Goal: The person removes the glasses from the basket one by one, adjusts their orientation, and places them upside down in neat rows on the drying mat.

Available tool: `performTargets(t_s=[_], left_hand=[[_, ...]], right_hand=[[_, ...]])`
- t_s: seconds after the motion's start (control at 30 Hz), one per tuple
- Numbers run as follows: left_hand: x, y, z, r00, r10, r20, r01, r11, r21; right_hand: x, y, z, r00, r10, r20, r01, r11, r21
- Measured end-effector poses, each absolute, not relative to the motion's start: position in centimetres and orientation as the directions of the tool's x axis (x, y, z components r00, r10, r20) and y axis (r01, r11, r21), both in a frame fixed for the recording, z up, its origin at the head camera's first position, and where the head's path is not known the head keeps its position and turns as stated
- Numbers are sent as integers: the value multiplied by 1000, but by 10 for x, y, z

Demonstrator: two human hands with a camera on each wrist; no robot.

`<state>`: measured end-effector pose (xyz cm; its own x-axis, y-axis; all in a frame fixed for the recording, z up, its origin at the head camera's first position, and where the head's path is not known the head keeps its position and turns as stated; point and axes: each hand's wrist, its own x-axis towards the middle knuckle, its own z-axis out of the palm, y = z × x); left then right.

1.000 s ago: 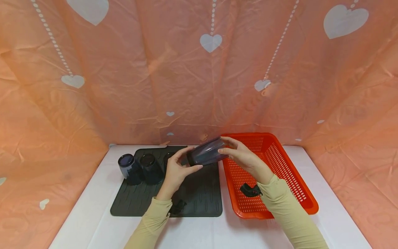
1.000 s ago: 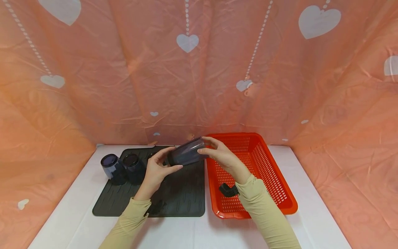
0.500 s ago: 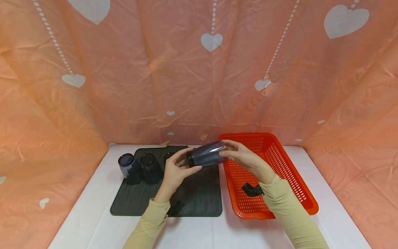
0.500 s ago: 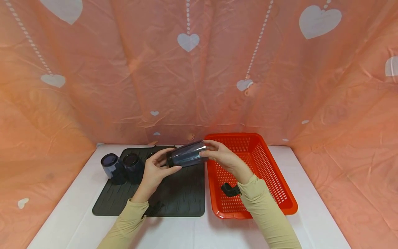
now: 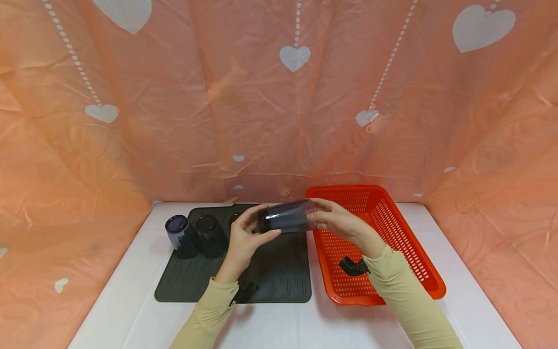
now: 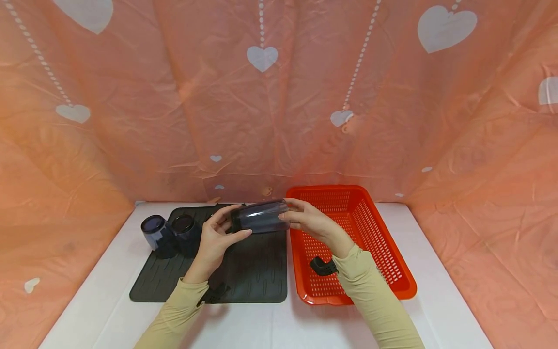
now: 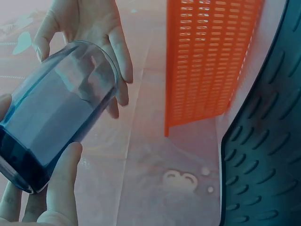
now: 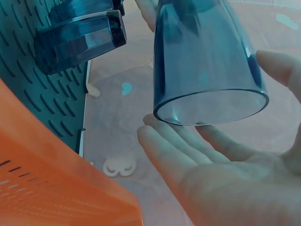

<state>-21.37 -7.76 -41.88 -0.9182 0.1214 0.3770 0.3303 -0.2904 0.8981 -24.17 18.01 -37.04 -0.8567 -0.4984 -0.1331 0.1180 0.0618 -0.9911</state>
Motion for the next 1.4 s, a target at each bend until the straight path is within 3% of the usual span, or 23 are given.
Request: performTargets(t_s=[0.47,0.97,1.4], left_hand=[[-214,-88,-407,-871,146,470,422,-270,866],[-216,-98,-407,-889,91,449,417,-245,875],[-218,-100,-409,-909,51,413,395,-205,896]], right_hand=[[-236,178,-368,-832,-539,-132,144,19,-989],[-239,190,-373,-822,-569,-30,85,-71,-994],[-238,199,-373,-831,-556,-28,90,-85,-992]])
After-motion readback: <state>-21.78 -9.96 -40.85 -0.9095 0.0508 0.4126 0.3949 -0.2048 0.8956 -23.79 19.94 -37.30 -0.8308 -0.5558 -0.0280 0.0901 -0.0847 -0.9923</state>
